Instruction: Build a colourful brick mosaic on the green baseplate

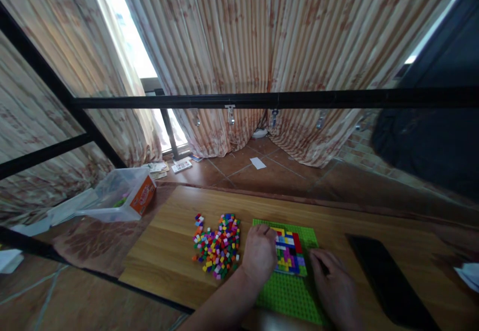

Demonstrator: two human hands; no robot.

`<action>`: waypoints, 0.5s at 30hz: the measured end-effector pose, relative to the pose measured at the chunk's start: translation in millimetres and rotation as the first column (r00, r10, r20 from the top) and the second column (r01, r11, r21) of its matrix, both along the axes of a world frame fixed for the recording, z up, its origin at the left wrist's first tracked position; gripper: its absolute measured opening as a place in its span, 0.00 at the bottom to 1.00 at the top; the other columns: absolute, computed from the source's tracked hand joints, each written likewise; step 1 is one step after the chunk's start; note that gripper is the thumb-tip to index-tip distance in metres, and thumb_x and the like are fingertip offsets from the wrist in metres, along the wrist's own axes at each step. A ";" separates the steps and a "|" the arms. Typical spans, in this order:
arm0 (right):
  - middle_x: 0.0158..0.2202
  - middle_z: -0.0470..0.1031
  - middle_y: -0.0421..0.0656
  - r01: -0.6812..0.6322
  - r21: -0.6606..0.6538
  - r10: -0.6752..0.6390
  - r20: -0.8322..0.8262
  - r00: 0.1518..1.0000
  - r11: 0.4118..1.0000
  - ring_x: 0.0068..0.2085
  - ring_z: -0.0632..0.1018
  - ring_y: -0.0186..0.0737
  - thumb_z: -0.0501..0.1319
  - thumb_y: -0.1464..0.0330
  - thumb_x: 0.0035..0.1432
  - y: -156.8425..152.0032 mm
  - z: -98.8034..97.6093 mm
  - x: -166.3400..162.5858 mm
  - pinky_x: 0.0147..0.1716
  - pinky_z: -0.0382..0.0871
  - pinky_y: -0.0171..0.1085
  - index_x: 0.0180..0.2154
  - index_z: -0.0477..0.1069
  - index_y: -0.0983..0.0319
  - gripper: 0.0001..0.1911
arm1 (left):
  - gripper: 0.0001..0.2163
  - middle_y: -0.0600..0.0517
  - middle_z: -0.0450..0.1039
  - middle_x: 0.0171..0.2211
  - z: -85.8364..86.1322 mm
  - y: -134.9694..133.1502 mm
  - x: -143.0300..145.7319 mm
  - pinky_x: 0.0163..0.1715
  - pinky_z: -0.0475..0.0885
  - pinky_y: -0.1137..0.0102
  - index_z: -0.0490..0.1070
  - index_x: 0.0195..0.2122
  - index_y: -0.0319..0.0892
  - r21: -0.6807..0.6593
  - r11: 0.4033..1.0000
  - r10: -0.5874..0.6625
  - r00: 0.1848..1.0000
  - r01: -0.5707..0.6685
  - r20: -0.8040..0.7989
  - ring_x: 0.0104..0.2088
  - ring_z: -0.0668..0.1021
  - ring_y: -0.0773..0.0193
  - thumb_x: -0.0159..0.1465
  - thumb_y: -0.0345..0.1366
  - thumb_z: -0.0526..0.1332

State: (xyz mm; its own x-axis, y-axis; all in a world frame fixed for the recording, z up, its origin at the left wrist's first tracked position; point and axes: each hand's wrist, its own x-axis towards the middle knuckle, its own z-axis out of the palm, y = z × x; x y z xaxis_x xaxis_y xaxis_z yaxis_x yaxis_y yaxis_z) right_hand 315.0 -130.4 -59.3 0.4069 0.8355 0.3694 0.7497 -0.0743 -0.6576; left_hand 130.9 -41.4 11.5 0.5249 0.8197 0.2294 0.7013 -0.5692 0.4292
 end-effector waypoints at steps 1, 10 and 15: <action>0.40 0.77 0.47 -0.004 -0.003 0.004 0.002 1.000 1.000 0.43 0.75 0.45 0.51 0.53 0.62 0.0 -0.6 0.7 0.47 0.68 0.44 0.37 0.75 0.60 0.21 | 0.09 0.47 0.72 0.33 0.0 -0.6 0.2 0.41 0.67 0.64 0.72 0.32 0.40 0.004 1.000 -0.003 1.000 0.003 -0.015 0.38 0.72 0.59 0.62 0.26 0.53; 0.40 0.78 0.49 -0.009 -0.017 0.010 0.060 0.998 1.000 0.41 0.77 0.49 0.50 0.46 0.57 2.0 -14.2 15.7 0.45 0.70 0.46 0.35 0.75 0.60 0.27 | 0.07 0.44 0.74 0.36 8.3 -9.1 0.4 0.43 0.68 0.60 0.73 0.38 0.39 0.048 0.998 -0.030 0.990 0.037 -0.141 0.42 0.73 0.55 0.62 0.30 0.56; 0.41 0.78 0.48 0.013 -0.089 -0.004 0.103 0.995 0.996 0.41 0.78 0.51 0.49 0.47 0.56 1.8 -18.9 24.0 0.42 0.70 0.47 0.37 0.74 0.58 0.26 | 0.11 0.46 0.74 0.35 7.1 -18.3 -14.1 0.42 0.69 0.62 0.71 0.46 0.40 0.074 0.996 0.050 0.996 -0.044 -0.074 0.39 0.73 0.56 0.63 0.30 0.55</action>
State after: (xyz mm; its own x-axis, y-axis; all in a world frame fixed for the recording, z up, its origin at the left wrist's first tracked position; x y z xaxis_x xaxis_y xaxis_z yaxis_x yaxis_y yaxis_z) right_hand 339.0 -128.7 -78.3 0.3776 0.8639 0.3333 0.8119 -0.1358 -0.5678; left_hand 116.8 -59.8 18.7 0.5044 0.8265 0.2499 0.7568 -0.5625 0.3329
